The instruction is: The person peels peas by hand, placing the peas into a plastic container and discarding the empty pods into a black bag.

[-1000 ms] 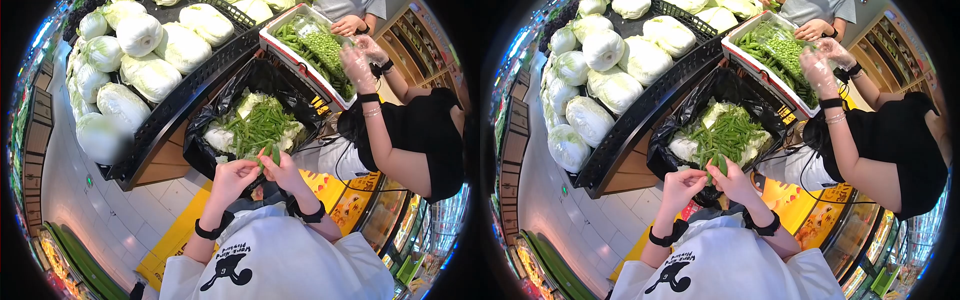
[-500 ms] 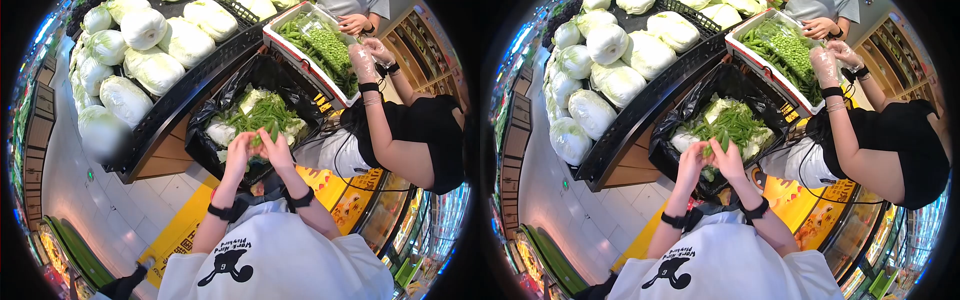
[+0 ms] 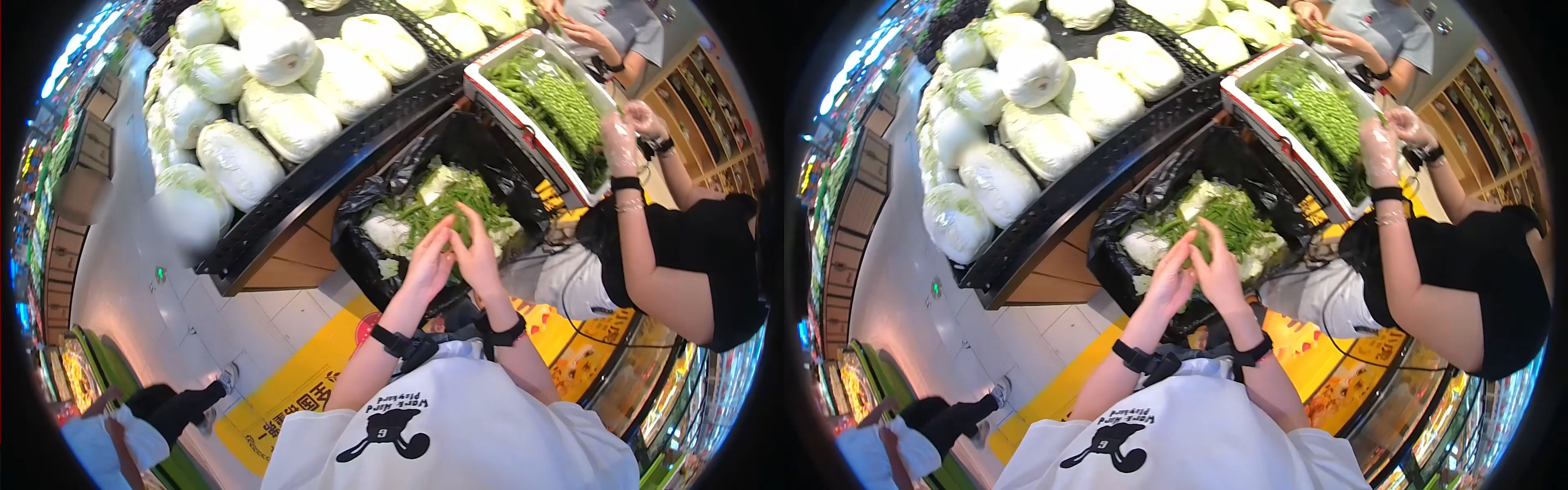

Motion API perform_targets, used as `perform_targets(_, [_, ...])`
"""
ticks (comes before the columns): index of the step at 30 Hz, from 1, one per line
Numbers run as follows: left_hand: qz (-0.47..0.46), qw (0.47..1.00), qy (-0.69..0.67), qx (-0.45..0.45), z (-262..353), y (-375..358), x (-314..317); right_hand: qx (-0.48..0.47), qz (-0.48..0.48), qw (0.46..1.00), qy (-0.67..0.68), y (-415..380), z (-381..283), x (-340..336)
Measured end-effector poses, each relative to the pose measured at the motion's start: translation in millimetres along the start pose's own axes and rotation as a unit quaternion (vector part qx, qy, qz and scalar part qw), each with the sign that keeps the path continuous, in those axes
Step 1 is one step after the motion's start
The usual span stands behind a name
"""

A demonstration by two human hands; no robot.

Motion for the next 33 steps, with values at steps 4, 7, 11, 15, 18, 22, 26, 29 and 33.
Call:
perform_targets(4, [-0.053,0.996,-0.069,0.021,0,8,-6,0.199,-0.073,0.977,0.018,-1,34,9])
perform_targets(7, [-0.012,1.000,0.004,-0.004,4,4,-6,0.183,-0.044,0.982,-0.011,6,51,-3])
perform_targets(11, [-0.041,0.998,0.053,-0.008,6,6,-2,0.196,-0.060,0.977,0.056,9,47,5])
perform_targets(15, [-0.039,0.994,0.099,-0.030,7,8,-8,0.165,-0.056,0.985,0.013,9,55,7])
perform_targets(18, [-0.038,0.995,0.084,-0.043,0,10,-15,0.126,-0.088,0.988,-0.029,10,93,6])
perform_targets(22, [-0.040,0.990,0.109,-0.074,-6,11,-17,0.203,-0.212,0.941,0.171,11,69,17])
perform_targets(26, [-0.017,0.994,0.066,-0.082,-18,19,-15,0.233,-0.190,0.949,0.095,16,67,12])
perform_targets(29, [0.006,0.998,0.022,-0.058,-38,33,-35,0.135,-0.127,0.980,-0.075,19,77,3])
perform_targets(33, [-0.027,0.990,0.088,-0.111,-37,20,-22,0.177,-0.215,0.958,-0.063,14,69,2])
Point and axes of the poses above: each hand's wrist, its own y-axis towards the middle knuckle, its own x-axis out of the palm, z = x × y, the point moved 10 cm from there along y, towards the middle knuckle, and after that the axes turned 9 degrees about x, right-handed, at the moved point
